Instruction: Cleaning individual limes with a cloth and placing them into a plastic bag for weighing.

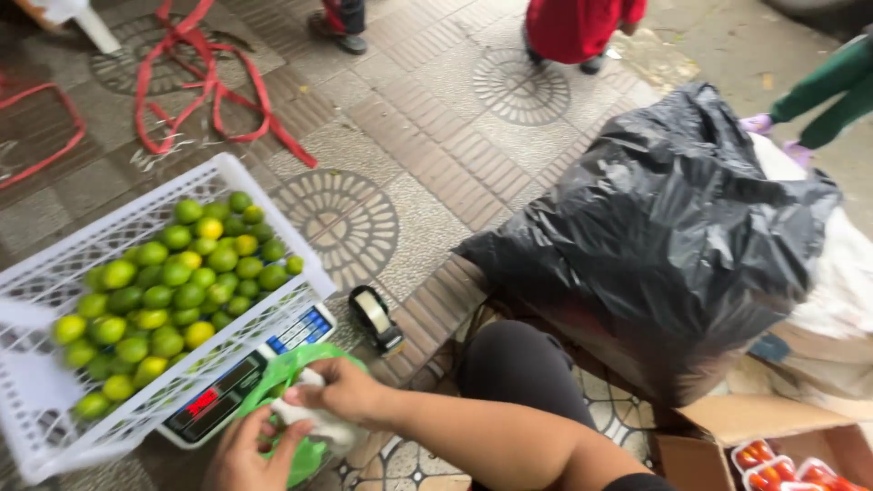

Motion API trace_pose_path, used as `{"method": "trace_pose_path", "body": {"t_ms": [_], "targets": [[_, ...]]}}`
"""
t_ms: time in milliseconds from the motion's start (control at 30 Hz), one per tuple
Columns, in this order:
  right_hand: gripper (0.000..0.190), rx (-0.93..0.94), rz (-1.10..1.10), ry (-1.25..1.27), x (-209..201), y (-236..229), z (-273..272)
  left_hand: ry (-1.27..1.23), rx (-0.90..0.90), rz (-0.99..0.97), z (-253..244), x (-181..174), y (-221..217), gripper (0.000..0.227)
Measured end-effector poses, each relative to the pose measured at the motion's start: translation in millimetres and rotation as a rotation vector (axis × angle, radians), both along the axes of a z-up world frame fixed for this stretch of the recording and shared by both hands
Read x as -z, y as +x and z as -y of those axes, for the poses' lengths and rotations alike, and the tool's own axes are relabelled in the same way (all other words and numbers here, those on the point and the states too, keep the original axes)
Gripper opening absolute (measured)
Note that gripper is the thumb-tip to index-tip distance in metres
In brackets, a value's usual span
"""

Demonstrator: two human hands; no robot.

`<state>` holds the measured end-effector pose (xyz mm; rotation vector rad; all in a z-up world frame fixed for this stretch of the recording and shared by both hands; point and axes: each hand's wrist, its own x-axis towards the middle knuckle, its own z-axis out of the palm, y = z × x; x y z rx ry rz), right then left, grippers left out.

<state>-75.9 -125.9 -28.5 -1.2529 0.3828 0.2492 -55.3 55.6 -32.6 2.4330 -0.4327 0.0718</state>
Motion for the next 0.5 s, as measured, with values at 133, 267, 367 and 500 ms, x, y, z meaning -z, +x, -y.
{"method": "trace_pose_path", "body": {"t_ms": [133,267,367,500], "targets": [[0.018,0.053,0.069,0.233,-2.5,-1.7,6.1,-0.050,-0.097,-0.004,8.8,1.9,5.2,0.052],[0.013,0.105,0.104,0.356,-12.6,-5.4,18.4,0.039,-0.026,0.001,19.7,-9.3,6.6,0.048],[0.015,0.081,0.118,0.514,-12.8,-8.8,30.9,-0.070,0.012,0.012,35.4,-31.8,4.3,0.039],[0.016,0.129,0.023,0.483,-34.1,-16.6,35.5,-0.263,-0.069,-0.206,42.0,6.1,13.2,0.038]]}}
